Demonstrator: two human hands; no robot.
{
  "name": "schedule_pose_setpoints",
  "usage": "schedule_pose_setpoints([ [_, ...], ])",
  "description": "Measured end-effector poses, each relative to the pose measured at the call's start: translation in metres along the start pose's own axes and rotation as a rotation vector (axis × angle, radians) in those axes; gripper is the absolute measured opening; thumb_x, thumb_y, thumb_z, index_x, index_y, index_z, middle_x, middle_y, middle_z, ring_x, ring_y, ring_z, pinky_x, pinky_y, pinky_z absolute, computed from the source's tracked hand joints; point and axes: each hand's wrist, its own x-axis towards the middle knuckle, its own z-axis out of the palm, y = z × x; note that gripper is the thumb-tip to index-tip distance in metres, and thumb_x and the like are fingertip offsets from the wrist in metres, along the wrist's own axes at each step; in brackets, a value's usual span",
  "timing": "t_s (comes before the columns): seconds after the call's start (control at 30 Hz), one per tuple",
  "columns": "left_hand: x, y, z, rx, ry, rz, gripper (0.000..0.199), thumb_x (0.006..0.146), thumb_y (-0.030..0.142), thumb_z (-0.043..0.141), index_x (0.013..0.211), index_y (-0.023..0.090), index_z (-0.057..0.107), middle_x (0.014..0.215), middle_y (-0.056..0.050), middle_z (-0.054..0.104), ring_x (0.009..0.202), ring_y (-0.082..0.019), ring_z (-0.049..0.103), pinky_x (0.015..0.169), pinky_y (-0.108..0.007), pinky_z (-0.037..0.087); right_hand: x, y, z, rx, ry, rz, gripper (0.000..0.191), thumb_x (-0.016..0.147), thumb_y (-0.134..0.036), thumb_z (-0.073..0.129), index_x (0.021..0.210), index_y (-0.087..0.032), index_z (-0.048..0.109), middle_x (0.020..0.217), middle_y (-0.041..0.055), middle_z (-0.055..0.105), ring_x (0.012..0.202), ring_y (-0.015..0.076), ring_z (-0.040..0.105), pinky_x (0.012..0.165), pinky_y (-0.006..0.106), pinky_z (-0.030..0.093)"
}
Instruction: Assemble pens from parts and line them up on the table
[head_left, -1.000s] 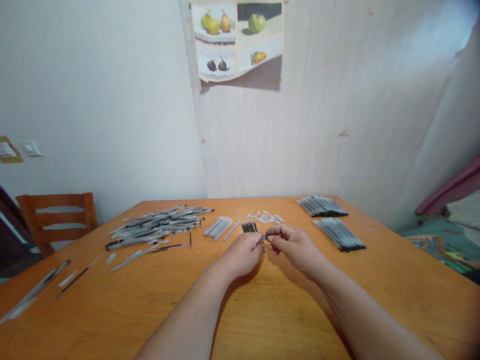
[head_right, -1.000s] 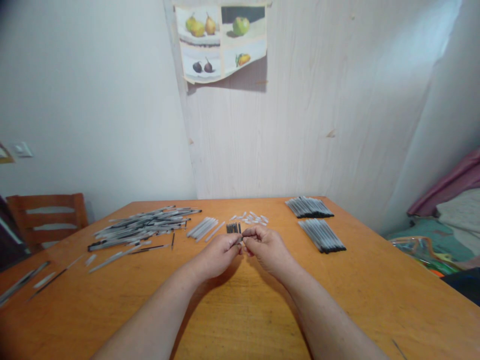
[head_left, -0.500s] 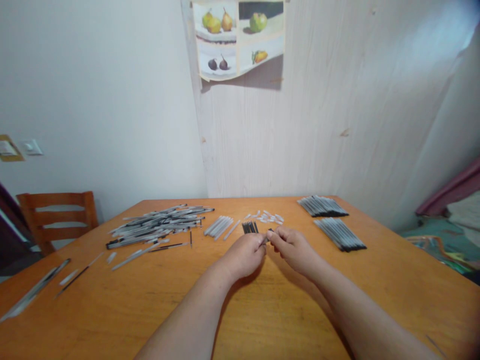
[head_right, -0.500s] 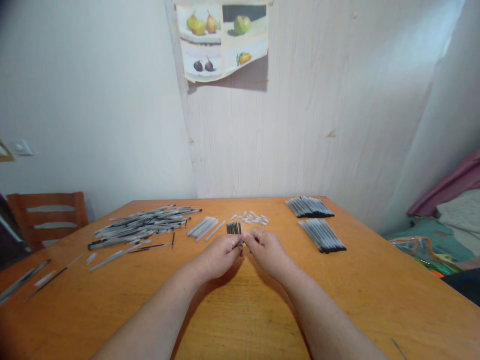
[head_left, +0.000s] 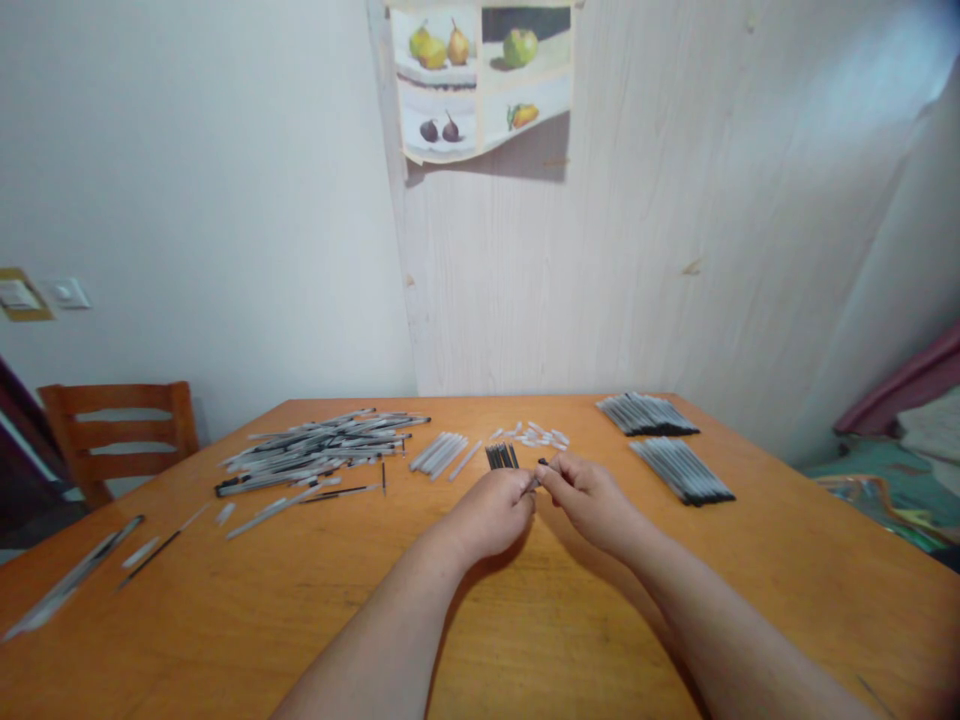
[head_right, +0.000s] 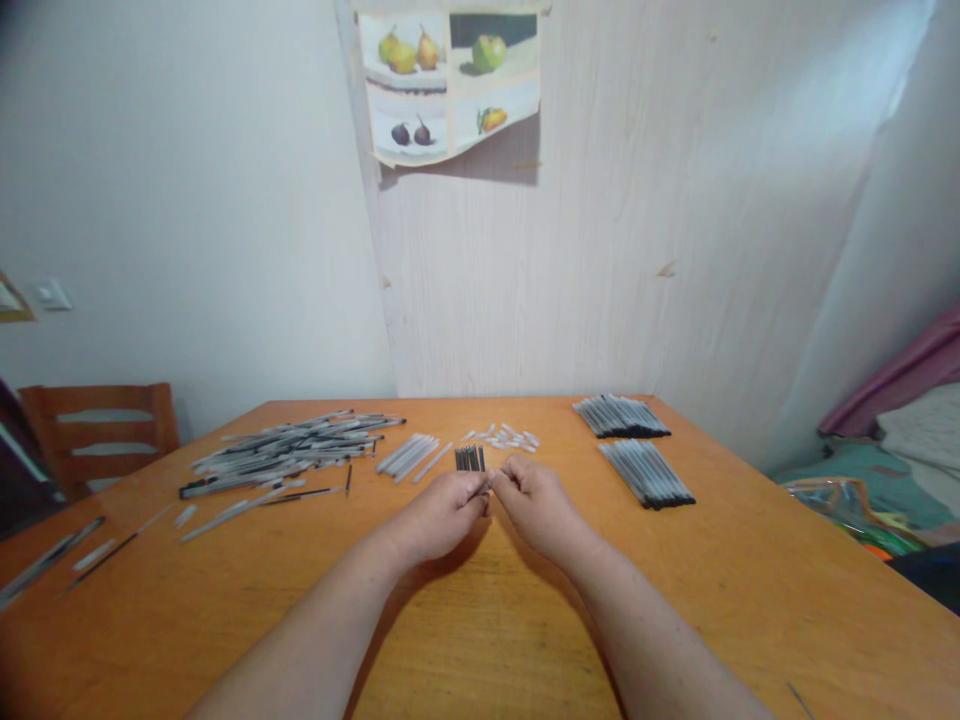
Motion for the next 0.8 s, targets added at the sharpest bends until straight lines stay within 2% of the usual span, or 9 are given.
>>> schedule_pose_setpoints([
  [0.1,-0.0002,0.0022,0.0002,-0.013,0.017,0.001,0.027,0.088,0.018,0.042,0.095,0.017,0.068,0.093,-0.006,0.071,0.087,-0.020,0.062,0.079,-0.028,0.045,0.0008,0.0020,0.0003,0.012,-0.014,-0.017,0.043,0.094,-0.049,0.041,0.063,-0.021,0.047,0.057,-0.0026,0.044,0.056,0.0135,0.043,0.055,0.027,0.032],
  [0.2,0.0002,0.0049,-0.0009,-0.055,0.007,0.038,0.030,0.087,0.014,0.041,0.099,0.018,0.069,0.099,-0.005,0.071,0.094,-0.019,0.062,0.085,-0.028,0.044,0.0007,0.0022,-0.0034,0.084,-0.013,-0.010,0.045,0.096,-0.049,0.037,0.065,-0.020,0.050,0.059,-0.0015,0.048,0.056,0.0136,0.046,0.055,0.027,0.034],
  [0.37,0.0009,0.0031,-0.0014,-0.030,0.007,0.001,0.027,0.087,0.015,0.040,0.091,0.016,0.067,0.091,-0.005,0.070,0.086,-0.018,0.061,0.077,-0.027,0.045,-0.0004,0.0011,-0.0084,0.130,-0.075,0.005,0.027,0.090,-0.042,0.050,0.077,-0.019,0.058,0.067,-0.0006,0.057,0.060,0.0137,0.052,0.056,0.027,0.039],
  [0.43,0.0008,0.0013,-0.0009,-0.018,0.003,-0.012,0.027,0.086,0.015,0.040,0.088,0.015,0.067,0.087,-0.005,0.070,0.083,-0.018,0.061,0.075,-0.026,0.044,-0.0007,0.0005,-0.0073,0.097,-0.071,-0.013,0.026,0.089,-0.041,0.052,0.077,-0.019,0.058,0.065,-0.0012,0.056,0.060,0.0134,0.051,0.056,0.026,0.038],
  [0.6,0.0001,0.0020,0.0000,-0.025,0.002,-0.016,0.028,0.089,0.020,0.041,0.090,0.016,0.068,0.089,-0.006,0.070,0.083,-0.019,0.061,0.079,-0.028,0.045,-0.0009,-0.0005,-0.0028,-0.061,-0.002,-0.045,0.037,0.092,-0.045,0.047,0.064,-0.021,0.048,0.058,-0.0023,0.047,0.058,0.0135,0.045,0.055,0.027,0.032],
  [0.73,0.0004,0.0044,-0.0002,-0.077,0.011,0.011,0.029,0.088,0.018,0.041,0.099,0.017,0.068,0.098,-0.006,0.071,0.092,-0.020,0.061,0.084,-0.029,0.044,-0.0010,-0.0004,-0.0051,0.010,-0.023,-0.029,0.042,0.096,-0.048,0.038,0.066,-0.021,0.051,0.060,-0.0006,0.051,0.057,0.0146,0.050,0.056,0.029,0.036],
  [0.8,0.0006,0.0039,-0.0003,-0.077,0.013,0.000,0.029,0.087,0.018,0.042,0.098,0.016,0.068,0.095,-0.006,0.070,0.090,-0.020,0.061,0.082,-0.029,0.044,-0.0010,-0.0014,-0.0077,0.075,-0.036,-0.012,0.038,0.096,-0.046,0.040,0.071,-0.021,0.056,0.064,0.0005,0.056,0.060,0.0150,0.053,0.058,0.029,0.039],
])
